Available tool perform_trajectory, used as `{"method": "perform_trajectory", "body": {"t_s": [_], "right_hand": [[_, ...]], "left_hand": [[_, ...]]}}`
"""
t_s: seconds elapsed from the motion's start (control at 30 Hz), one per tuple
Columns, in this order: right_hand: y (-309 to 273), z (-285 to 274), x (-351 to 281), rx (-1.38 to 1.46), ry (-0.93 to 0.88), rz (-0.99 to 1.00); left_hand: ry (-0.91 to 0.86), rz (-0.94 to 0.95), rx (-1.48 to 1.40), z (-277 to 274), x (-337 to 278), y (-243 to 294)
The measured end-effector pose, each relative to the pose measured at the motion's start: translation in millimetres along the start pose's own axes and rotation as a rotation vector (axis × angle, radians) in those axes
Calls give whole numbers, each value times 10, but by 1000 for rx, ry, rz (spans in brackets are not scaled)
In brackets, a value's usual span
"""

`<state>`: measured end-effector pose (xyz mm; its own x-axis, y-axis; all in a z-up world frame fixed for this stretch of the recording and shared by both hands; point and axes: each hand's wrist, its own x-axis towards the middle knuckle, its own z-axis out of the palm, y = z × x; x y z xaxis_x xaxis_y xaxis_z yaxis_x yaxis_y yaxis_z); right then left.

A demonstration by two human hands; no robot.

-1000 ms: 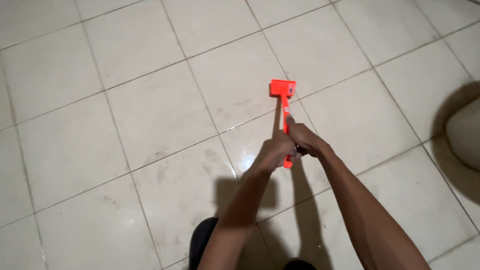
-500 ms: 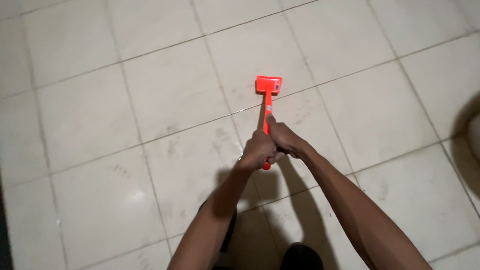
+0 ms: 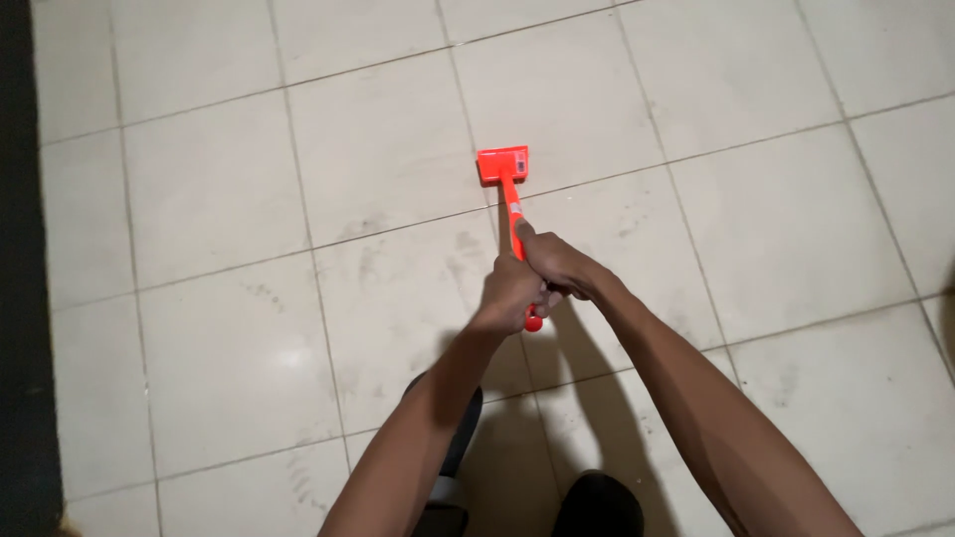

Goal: The person uses a red squeegee mop to push water across a tiled bathroom floor. They repeatedly move the mop back and forth, directing water toward a drain and around a toilet base.

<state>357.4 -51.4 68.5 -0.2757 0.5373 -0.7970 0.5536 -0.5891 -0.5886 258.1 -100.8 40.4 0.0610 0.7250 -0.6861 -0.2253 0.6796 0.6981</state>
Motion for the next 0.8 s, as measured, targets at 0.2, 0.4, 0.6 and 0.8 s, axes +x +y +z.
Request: {"method": "perform_trajectory", "body": {"t_s": [0.2, 0.4, 0.6, 0.8], "right_hand": [[466, -619, 3, 131, 170, 38], [598, -1060, -292, 187, 274, 101], [553, -1058, 18, 191, 233, 73], [155, -624, 443, 108, 138, -9]], "left_hand": [[-82, -49, 353, 654, 318, 13], [-144, -97, 599, 1203, 170, 252], [-123, -56, 443, 1046, 396, 264], [-5, 4, 307, 412, 517, 325]]}}
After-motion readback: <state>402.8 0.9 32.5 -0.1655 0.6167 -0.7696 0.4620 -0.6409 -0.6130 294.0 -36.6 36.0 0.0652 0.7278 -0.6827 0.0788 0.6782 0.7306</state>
